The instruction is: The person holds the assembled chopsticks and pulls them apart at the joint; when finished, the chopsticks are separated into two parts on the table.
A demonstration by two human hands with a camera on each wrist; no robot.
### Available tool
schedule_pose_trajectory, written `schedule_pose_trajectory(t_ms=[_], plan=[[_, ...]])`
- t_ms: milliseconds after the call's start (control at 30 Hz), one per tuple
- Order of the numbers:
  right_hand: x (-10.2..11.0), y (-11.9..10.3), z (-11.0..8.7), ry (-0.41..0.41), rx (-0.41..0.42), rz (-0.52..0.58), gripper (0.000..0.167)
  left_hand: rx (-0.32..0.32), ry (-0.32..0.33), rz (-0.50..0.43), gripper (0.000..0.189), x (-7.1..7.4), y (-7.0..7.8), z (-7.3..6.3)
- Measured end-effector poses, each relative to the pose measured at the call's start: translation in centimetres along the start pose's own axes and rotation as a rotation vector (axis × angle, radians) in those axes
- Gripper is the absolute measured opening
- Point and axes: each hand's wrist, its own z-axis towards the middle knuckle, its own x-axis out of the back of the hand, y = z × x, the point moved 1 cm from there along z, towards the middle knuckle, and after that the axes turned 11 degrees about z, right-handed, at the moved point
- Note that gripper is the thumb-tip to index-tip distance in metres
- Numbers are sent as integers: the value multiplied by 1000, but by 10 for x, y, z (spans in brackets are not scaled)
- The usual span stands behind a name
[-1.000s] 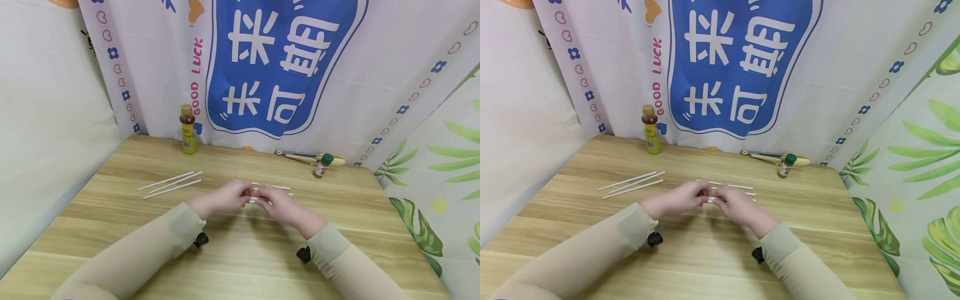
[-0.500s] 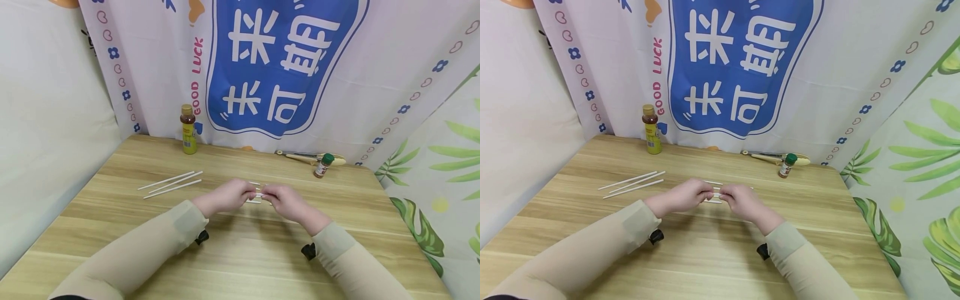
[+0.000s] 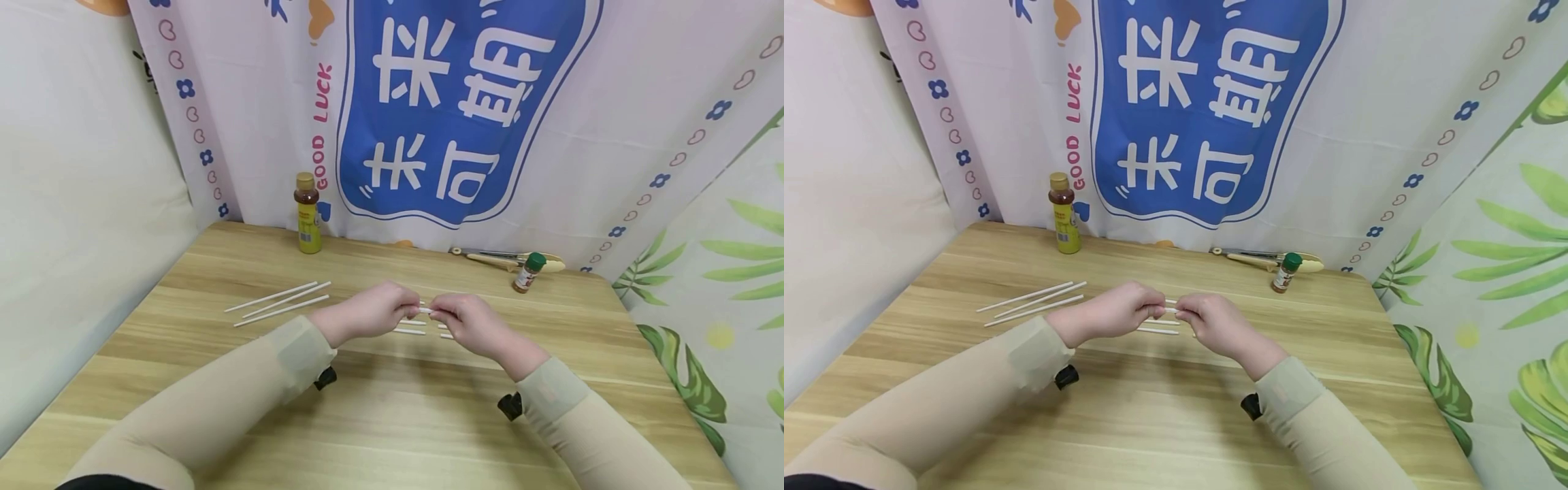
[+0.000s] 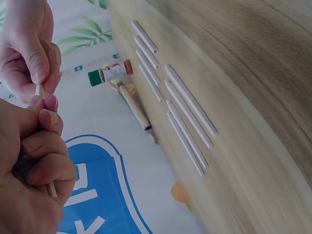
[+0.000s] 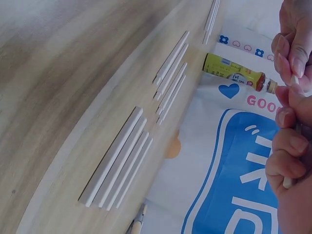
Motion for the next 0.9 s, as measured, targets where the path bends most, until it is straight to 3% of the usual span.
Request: schedule_pose_trajectory(t_ms=[567,900], plan=[[1,1,2,-10,29,19,12,-31,15,-2,24,3,-1,-1],[5,-1,6,45,56,27,11,-6,10,1,24,12,-2,3]])
